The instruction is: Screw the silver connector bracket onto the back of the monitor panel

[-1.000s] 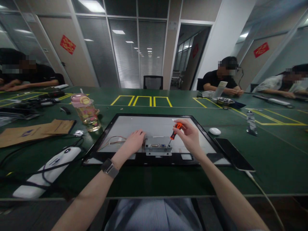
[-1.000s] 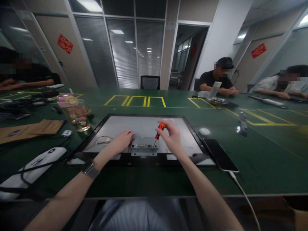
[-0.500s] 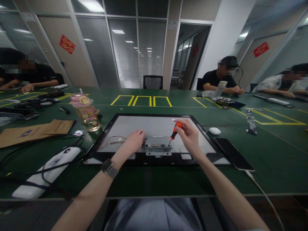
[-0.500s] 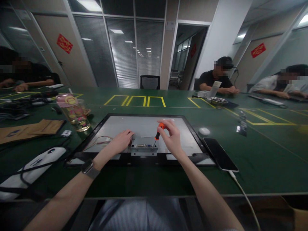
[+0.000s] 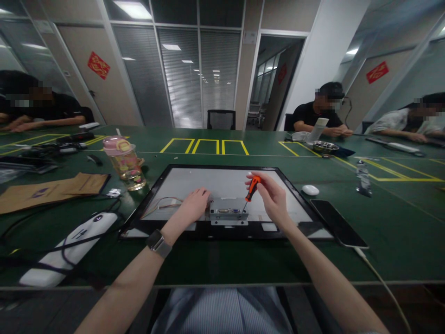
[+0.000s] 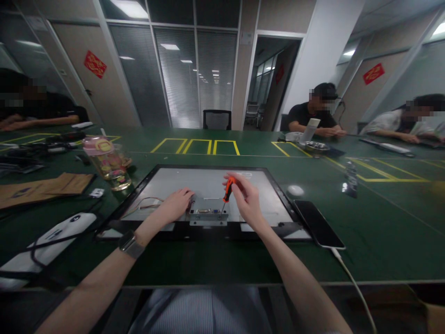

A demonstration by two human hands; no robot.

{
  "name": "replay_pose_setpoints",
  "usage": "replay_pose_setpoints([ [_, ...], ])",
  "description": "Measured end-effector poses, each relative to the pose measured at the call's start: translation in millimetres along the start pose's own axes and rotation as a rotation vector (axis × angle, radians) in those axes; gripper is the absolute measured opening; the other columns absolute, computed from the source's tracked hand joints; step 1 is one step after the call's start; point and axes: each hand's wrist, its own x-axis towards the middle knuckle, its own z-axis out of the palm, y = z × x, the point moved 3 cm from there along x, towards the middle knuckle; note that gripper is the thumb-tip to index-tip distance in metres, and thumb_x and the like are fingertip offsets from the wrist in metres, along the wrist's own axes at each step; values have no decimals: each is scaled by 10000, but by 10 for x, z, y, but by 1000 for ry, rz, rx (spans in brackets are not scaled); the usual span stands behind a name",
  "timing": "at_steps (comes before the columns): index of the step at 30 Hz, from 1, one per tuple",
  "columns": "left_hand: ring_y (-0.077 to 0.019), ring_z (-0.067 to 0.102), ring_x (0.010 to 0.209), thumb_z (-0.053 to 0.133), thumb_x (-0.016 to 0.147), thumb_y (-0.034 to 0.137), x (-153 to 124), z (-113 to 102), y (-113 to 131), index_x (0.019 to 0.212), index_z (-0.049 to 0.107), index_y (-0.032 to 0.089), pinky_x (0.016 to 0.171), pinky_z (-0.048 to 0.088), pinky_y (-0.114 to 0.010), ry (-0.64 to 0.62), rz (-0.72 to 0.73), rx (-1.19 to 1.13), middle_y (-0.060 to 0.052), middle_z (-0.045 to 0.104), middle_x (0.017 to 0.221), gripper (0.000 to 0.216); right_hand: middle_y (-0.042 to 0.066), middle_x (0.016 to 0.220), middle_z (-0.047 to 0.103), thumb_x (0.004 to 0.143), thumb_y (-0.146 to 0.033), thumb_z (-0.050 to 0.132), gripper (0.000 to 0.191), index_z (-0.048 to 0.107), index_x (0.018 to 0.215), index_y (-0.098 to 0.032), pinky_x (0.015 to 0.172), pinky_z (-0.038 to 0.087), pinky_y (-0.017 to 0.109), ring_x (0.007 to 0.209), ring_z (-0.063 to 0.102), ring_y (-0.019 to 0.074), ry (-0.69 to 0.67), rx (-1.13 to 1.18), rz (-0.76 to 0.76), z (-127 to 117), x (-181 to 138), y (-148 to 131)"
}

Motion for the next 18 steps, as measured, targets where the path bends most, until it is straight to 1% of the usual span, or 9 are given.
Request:
replay_pose_setpoints([
  [2, -263, 597, 1117, 400, 934, 97, -1, 0, 0, 1242, 564, 146, 954, 471, -400, 2, 2, 1, -162, 594, 1251, 353, 54, 1073, 687, 920, -293, 606, 283, 662, 1197, -300, 873, 565, 424, 926, 675, 210, 26, -25, -11, -2, 3, 3],
  [5, -271, 592, 1127, 405, 932, 97, -2, 2, -5, 1239, 567, 146, 948, 472, -403, 2, 1, -4, -163, 593, 1251, 351, 37, 976, 644, 848, -277, 703, 240, 716, 1086, -310, 854, 561, 394, 909, 632, 207, 75, -97, -47, -18, 15, -4],
  [6, -273, 591, 1128, 405, 931, 96, -1, 3, -6, 1240, 567, 146, 948, 472, -404, 1, -1, -8, -164, 592, 1254, 352, 37, 968, 635, 854, -283, 696, 222, 720, 1073, -309, 844, 560, 389, 904, 627, 207, 74, -102, -51, -19, 18, -11],
  [8, -271, 591, 1126, 409, 930, 92, 0, 2, -6, 1246, 565, 146, 952, 469, -402, 2, 0, -12, -164, 590, 1260, 356, 45, 989, 647, 913, -309, 618, 214, 706, 1108, -303, 838, 561, 393, 908, 641, 209, 42, -67, -37, -13, 20, -30],
  [10, -270, 595, 1115, 415, 931, 93, -1, -3, -1, 1249, 562, 138, 952, 468, -401, 0, 5, -8, -165, 588, 1259, 354, 55, 1049, 673, 967, -324, 523, 257, 671, 1175, -297, 841, 565, 411, 923, 667, 214, -5, -7, -7, -2, 17, -42],
  [11, -271, 596, 1112, 417, 933, 97, -4, -8, 3, 1250, 561, 131, 950, 469, -400, -1, 6, -6, -166, 588, 1257, 350, 58, 1075, 681, 976, -327, 506, 269, 657, 1198, -297, 845, 566, 420, 926, 675, 217, -14, 11, 5, -1, 15, -41],
  [13, -274, 595, 1111, 418, 941, 106, -13, -19, 10, 1252, 558, 118, 944, 470, -399, -1, 4, -3, -169, 583, 1258, 341, 58, 1086, 681, 954, -325, 561, 261, 661, 1194, -298, 861, 563, 428, 930, 673, 224, 13, -1, 14, -14, 15, -25],
  [16, -271, 591, 1109, 414, 945, 104, -28, -34, 18, 1251, 556, 115, 940, 468, -389, 5, 1, -2, -166, 580, 1263, 338, 53, 1013, 647, 873, -304, 692, 230, 715, 1102, -301, 877, 548, 408, 943, 627, 236, 78, -59, -8, -45, 24, 9],
  [18, -270, 590, 1102, 411, 944, 101, -30, -32, 19, 1245, 560, 110, 937, 466, -382, 3, 4, 0, -161, 583, 1257, 336, 52, 1000, 624, 872, -303, 695, 201, 734, 1069, -304, 857, 546, 388, 950, 607, 238, 76, -68, -20, -48, 27, 12],
])
